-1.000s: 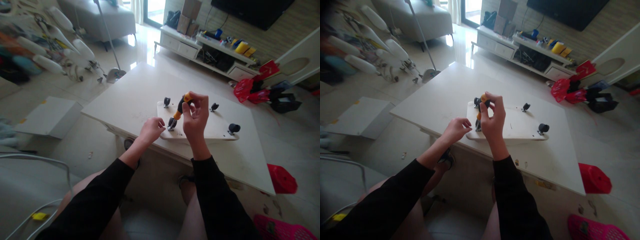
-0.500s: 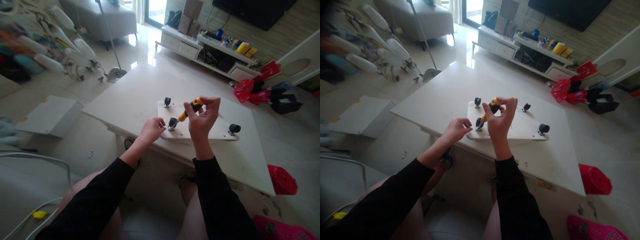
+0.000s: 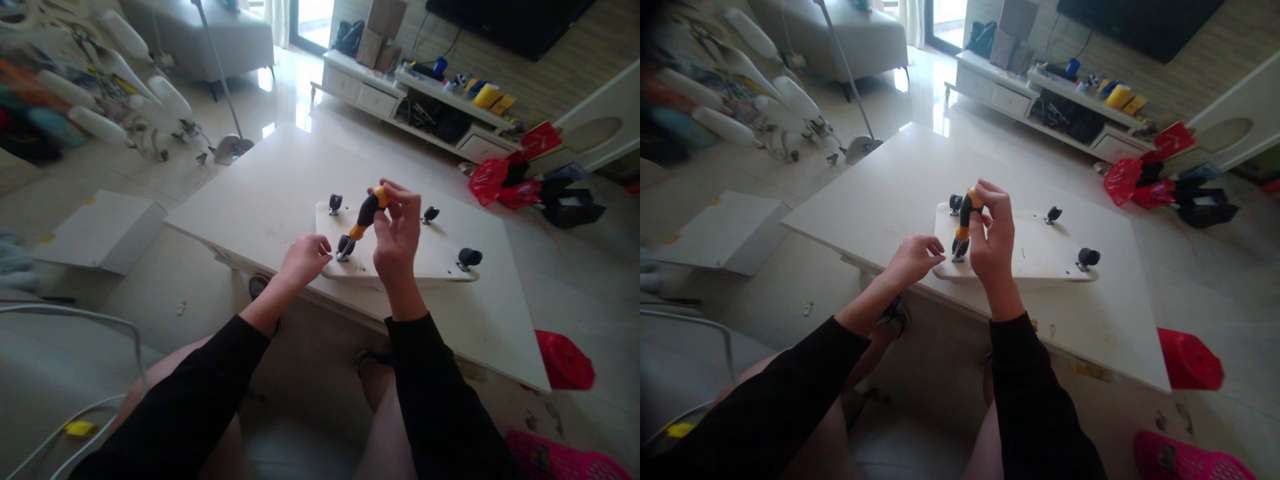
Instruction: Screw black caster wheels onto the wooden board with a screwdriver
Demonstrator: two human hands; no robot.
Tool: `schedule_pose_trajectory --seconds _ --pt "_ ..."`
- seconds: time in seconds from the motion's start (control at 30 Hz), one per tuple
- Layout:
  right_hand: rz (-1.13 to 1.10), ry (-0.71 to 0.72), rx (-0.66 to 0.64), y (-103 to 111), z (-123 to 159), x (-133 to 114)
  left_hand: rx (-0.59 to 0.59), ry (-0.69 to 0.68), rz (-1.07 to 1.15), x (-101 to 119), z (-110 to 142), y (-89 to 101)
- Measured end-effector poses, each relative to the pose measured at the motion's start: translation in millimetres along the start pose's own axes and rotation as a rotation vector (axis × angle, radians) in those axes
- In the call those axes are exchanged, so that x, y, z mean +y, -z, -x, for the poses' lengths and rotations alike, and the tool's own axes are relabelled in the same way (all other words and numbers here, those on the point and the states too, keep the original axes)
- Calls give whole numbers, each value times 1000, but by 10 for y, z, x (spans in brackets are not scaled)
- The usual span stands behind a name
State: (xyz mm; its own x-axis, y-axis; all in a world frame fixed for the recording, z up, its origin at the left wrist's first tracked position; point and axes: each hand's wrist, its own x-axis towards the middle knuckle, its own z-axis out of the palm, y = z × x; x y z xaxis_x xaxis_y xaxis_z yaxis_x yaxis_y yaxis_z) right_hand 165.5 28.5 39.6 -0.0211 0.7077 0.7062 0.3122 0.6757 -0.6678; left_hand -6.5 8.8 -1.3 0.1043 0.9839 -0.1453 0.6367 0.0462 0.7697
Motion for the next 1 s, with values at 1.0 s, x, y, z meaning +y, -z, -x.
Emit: schedule_pose_trajectory --seconds 1.0 --pt "164 -40 177 40 -18 5 -9 6 -27 19 13 9"
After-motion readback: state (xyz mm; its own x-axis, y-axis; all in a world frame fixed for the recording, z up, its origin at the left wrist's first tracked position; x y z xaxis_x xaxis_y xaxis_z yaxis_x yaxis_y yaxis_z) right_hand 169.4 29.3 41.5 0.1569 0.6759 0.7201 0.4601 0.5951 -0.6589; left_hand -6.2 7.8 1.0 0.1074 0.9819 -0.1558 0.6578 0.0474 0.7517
